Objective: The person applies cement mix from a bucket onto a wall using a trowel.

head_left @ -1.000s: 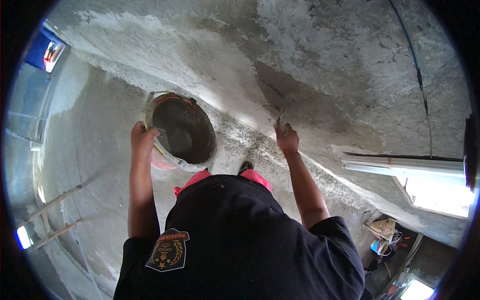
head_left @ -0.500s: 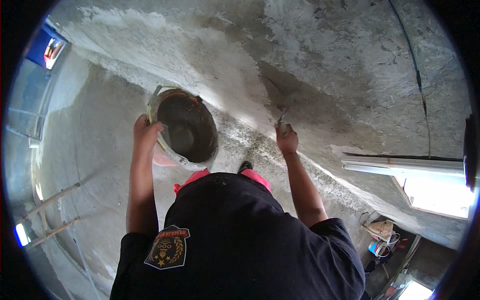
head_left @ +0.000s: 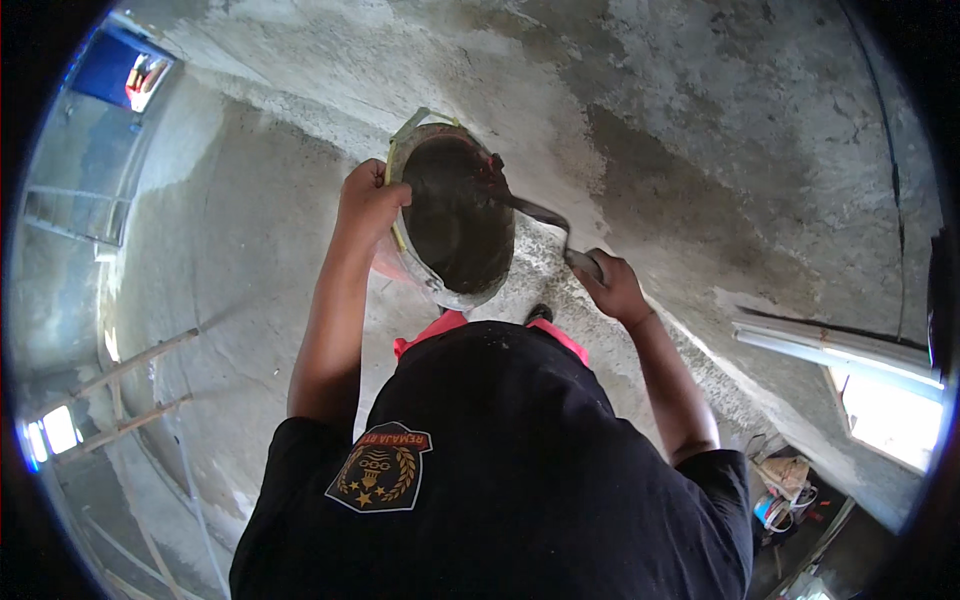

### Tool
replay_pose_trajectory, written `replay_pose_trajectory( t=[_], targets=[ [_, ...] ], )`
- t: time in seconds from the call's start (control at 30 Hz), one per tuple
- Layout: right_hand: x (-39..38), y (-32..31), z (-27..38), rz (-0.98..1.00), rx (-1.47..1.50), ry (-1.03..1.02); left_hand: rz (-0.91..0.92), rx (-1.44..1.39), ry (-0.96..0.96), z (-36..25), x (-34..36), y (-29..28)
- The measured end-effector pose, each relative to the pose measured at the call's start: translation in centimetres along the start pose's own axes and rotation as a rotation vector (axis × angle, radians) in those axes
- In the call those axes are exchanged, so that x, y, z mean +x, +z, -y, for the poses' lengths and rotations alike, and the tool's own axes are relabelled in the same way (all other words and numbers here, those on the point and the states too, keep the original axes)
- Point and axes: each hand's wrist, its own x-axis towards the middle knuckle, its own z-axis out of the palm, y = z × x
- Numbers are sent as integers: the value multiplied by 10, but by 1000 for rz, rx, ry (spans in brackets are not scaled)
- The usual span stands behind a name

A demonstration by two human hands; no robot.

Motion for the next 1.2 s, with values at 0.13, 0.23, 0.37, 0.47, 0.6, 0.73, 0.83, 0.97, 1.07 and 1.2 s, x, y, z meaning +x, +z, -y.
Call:
replay_pose_trajectory(
  t=[0.13,0.23,0.37,0.47,0.6,0.73,0.83,0.97,1.07,1.2],
  targets=[
    [23,2,52,268,-228,-138,51,-51,24,-3,8,8],
    [35,17,62,289,-383,-162,65,-93,30,-12,7,13],
    [37,32,63,326,-544,-139,53,-113,61,-21,3,21],
    [36,34,69,283,-547,-127,94,-205,54,-22,-2,20],
    [34,44,60,214,-581,-135,118,-184,87,-22,-7,24],
    [35,56,38,87,-534,-55,129,-173,82,-28,-10,22],
    [28,53,23,-33,-438,-75,119,-197,73,-22,-7,18],
    [7,52,1,-203,-249,-127,90,-169,59,-18,-5,19],
    [-6,52,-4,-224,-248,-90,103,-132,74,-15,-2,21],
    [-17,47,-2,-222,-253,-19,78,-95,87,-13,0,27]
  ],
)
